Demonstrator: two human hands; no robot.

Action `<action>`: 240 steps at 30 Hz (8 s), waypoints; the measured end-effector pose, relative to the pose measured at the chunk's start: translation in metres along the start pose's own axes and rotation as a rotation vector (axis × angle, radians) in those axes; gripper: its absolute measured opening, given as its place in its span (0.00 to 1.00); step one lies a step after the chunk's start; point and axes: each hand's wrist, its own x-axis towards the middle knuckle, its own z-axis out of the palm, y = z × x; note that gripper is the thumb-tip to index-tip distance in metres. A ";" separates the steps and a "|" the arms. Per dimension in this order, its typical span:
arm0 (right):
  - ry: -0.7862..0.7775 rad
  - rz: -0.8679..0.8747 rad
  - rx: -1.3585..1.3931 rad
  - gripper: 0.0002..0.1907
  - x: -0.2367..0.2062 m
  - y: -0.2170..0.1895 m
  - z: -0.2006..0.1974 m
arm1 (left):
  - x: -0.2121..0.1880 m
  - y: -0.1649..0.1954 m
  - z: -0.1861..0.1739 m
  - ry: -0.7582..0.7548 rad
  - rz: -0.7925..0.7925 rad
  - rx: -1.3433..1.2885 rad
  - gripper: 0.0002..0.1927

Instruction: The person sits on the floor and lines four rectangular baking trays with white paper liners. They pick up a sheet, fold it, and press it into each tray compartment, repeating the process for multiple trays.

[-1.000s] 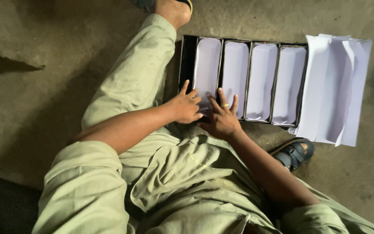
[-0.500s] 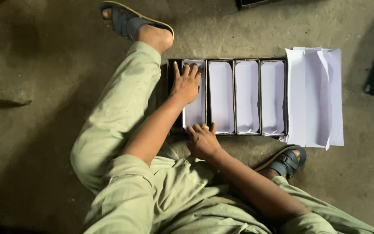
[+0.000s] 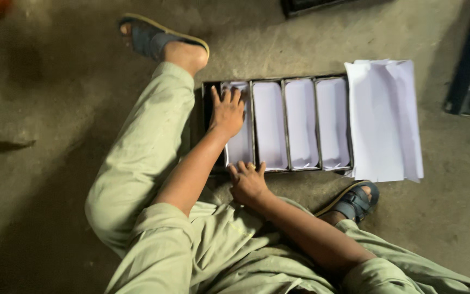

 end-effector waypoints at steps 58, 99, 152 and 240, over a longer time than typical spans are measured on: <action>0.777 0.547 0.415 0.20 -0.086 0.347 -0.070 | -0.136 -0.006 0.055 0.225 -0.832 -1.003 0.17; 1.130 0.751 0.583 0.16 -0.106 0.333 -0.129 | -0.023 0.071 -0.272 -0.371 -0.256 -0.019 0.14; 0.957 0.411 0.181 0.07 -0.158 0.285 -0.157 | -0.025 0.220 -0.055 0.041 0.275 -0.802 0.23; 0.305 -0.022 -0.019 0.25 -0.162 0.214 -0.101 | 0.074 0.249 -0.030 0.289 0.367 -0.080 0.15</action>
